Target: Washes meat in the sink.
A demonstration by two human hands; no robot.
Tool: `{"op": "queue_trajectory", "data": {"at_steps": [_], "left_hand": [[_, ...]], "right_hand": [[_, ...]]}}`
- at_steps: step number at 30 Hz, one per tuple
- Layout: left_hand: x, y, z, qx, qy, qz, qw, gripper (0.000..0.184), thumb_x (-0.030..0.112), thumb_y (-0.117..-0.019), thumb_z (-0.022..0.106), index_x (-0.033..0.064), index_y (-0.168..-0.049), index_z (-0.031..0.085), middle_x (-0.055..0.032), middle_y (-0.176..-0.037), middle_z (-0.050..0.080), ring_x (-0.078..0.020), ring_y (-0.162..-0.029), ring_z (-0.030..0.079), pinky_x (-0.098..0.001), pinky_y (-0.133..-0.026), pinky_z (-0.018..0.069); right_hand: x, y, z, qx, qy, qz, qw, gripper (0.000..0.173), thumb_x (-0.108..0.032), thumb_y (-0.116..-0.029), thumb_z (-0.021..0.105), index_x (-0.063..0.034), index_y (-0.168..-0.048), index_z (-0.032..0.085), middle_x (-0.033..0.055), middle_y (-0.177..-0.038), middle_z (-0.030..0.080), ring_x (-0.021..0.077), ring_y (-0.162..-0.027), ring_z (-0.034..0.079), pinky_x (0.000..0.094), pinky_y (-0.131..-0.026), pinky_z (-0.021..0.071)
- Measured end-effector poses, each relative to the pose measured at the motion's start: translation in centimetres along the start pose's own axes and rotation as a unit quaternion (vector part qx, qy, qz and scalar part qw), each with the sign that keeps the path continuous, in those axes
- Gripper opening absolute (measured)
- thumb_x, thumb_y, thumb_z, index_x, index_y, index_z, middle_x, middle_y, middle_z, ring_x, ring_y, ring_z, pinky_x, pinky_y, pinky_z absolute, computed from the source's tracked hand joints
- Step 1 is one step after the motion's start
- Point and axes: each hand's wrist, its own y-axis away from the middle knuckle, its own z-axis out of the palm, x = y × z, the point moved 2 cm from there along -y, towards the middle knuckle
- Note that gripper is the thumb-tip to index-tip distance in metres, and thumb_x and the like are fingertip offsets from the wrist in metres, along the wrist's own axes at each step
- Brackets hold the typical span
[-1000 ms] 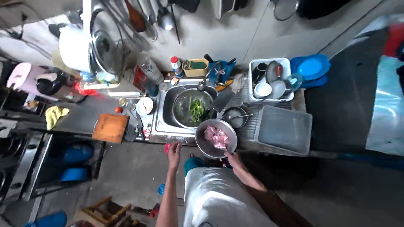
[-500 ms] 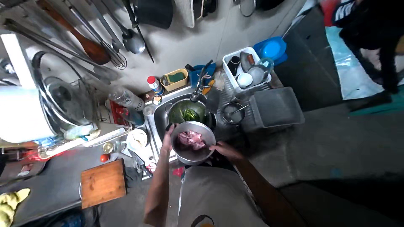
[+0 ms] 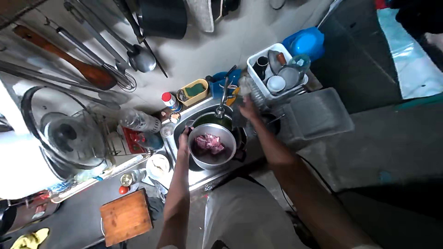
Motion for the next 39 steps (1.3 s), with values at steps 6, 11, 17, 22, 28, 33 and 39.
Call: {"op": "queue_trajectory", "data": {"at_steps": [6,11,17,22,28,33,39], "left_hand": [[0.8,-1.0,0.6,-0.012,-0.082,-0.008,0.997,0.058,0.066,-0.1014,0.044,0.0182,-0.122,0.070,-0.0055,-0.113,0.072,-0.0186,-0.099,0.068,-0.0431,-0.086,0.0571],[-0.2,-7.0,1.1,-0.008,0.012,0.021,1.000,0.051,0.052,-0.1068,0.043,0.0098,-0.111,0.072,-0.0080,-0.100,0.074,-0.0187,-0.090,0.070,-0.0418,-0.082,0.0594],[-0.1,-8.5,2.2,-0.006,0.071,0.027,0.997,0.052,0.047,-0.1091,0.041,0.0042,-0.109,0.071,-0.0111,-0.097,0.074,-0.0204,-0.090,0.071,-0.0418,-0.083,0.0603],[-0.1,-7.8,3.5,-0.025,0.042,0.056,0.997,0.050,0.045,-0.1101,0.039,0.0046,-0.109,0.070,-0.0093,-0.096,0.073,-0.0184,-0.088,0.070,-0.0393,-0.082,0.0596],[0.2,-2.6,3.2,-0.041,-0.037,0.027,0.998,0.059,0.070,-0.1005,0.039,0.0231,-0.120,0.070,-0.0024,-0.105,0.073,-0.0160,-0.089,0.069,-0.0391,-0.079,0.0587],[0.2,-3.0,2.9,-0.056,-0.058,0.077,0.994,0.060,0.070,-0.1016,0.036,0.0238,-0.119,0.071,-0.0003,-0.108,0.073,-0.0144,-0.093,0.069,-0.0395,-0.082,0.0588],[1.6,-6.4,4.3,-0.047,0.029,0.158,0.986,0.050,0.037,-0.1130,0.033,0.0023,-0.107,0.069,-0.0092,-0.096,0.073,-0.0171,-0.090,0.070,-0.0379,-0.084,0.0595]], "right_hand": [[1.1,-6.0,3.6,-0.019,0.054,-0.108,0.993,0.083,-0.027,-0.0918,0.076,-0.0034,-0.159,0.034,0.0261,-0.157,0.042,0.0442,-0.143,0.044,0.0603,-0.116,0.0385],[3.5,-4.8,3.6,-0.064,0.145,-0.137,0.978,0.057,-0.035,-0.1002,0.064,-0.0115,-0.150,0.050,0.0150,-0.157,0.047,0.0385,-0.138,0.052,0.0588,-0.113,0.0436],[-1.6,5.6,0.7,-0.071,0.153,-0.209,0.963,0.035,-0.024,-0.1082,0.051,-0.0096,-0.140,0.059,0.0203,-0.135,0.061,0.0395,-0.117,0.064,0.0578,-0.097,0.0547],[-0.6,9.6,10.0,-0.230,0.168,-0.301,0.910,0.033,-0.024,-0.0994,0.063,-0.0109,-0.129,0.069,0.0146,-0.135,0.064,0.0321,-0.125,0.061,0.0514,-0.107,0.0499],[-1.7,9.0,15.1,-0.242,0.213,-0.402,0.857,0.058,-0.006,-0.0878,0.075,-0.0320,-0.138,0.064,0.0085,-0.161,0.041,0.0368,-0.145,0.041,0.0591,-0.109,0.0463],[-1.9,7.7,15.5,-0.226,0.231,-0.239,0.916,0.053,-0.028,-0.0871,0.080,-0.0302,-0.136,0.062,0.0187,-0.138,0.058,0.0448,-0.108,0.065,0.0678,-0.081,0.0547],[-0.6,7.5,13.0,-0.207,0.135,0.085,0.965,0.056,-0.050,-0.0832,0.081,0.0015,-0.105,0.071,0.0264,-0.105,0.070,0.0442,-0.100,0.068,0.0665,-0.087,0.0534]]}}
